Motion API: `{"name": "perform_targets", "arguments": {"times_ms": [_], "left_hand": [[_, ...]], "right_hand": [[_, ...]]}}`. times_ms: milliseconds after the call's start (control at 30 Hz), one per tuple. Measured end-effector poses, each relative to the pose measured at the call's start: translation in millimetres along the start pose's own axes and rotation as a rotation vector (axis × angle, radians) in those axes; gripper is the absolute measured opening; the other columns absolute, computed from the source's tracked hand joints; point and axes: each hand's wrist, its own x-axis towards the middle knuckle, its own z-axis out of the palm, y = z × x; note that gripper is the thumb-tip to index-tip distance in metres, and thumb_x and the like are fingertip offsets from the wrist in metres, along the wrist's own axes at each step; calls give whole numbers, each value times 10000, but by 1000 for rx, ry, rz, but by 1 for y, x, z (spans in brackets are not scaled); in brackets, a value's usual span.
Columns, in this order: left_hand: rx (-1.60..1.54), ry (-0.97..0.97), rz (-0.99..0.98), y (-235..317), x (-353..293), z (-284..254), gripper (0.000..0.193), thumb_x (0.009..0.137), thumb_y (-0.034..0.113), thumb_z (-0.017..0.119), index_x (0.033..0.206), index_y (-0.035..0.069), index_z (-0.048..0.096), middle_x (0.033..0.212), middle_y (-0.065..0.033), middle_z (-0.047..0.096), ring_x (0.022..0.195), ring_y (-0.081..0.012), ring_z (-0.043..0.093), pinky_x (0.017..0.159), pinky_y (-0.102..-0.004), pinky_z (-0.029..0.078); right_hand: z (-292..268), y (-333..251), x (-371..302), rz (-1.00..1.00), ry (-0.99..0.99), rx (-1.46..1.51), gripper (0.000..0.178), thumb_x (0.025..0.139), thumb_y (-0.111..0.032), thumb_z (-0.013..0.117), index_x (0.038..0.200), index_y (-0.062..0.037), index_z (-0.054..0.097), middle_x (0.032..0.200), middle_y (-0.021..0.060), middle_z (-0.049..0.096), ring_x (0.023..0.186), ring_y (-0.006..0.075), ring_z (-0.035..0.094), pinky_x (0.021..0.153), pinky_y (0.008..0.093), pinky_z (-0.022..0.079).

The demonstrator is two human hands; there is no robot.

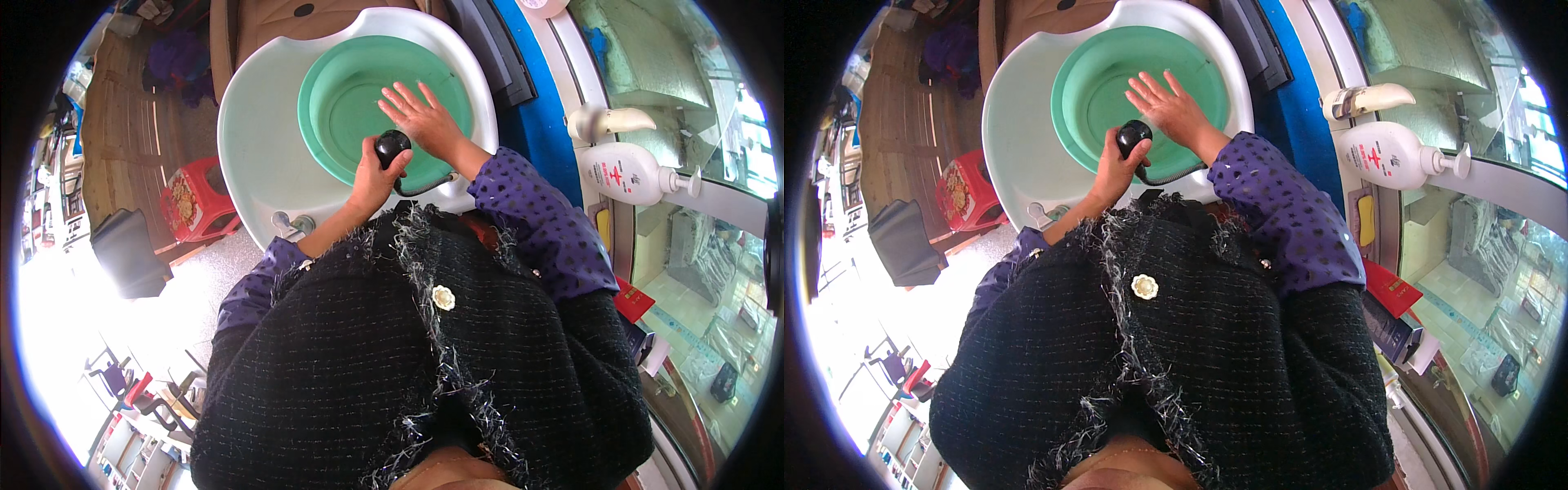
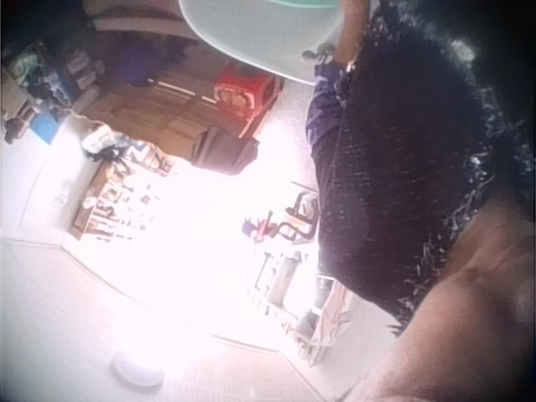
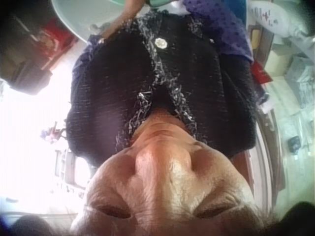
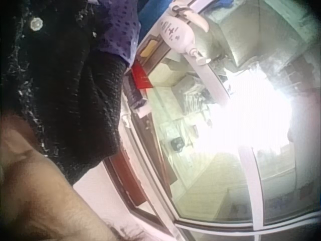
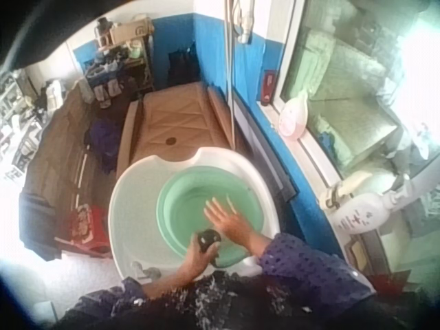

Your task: The person carries a green plastic basin from a utility room, walks down a staircase, and places it in a salon sink. They then fill the basin with water using a handheld sprayer.

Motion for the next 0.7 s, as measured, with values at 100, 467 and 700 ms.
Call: {"name": "perform_targets", "arguments": {"times_ms": [100,467,700], "left_hand": [[-16,31,5,-2,1,-2,556,787,351,649,1064,-24,346,823,-127,571,628,-170,587,558,-295,473],[-81,107,47,-12,4,-5,598,788,350,652,1101,-41,326,808,-113,537,632,-159,576,544,-281,459],[-90,108,42,-14,5,-7,579,795,337,647,1092,-43,325,820,-119,542,624,-161,576,544,-283,461]], "right_hand": [[-1,0,-3,-12,-17,-16,525,822,-143,463,1329,-140,326,1390,37,314,1290,202,275,1032,442,243],[-6,-5,-8,-58,-63,-60,566,829,-147,454,1358,-170,256,1412,10,238,1302,184,229,1040,419,232],[-4,-9,-17,-75,-35,-13,563,823,-147,460,1351,-160,265,1412,18,221,1301,191,224,1042,407,243]]}}
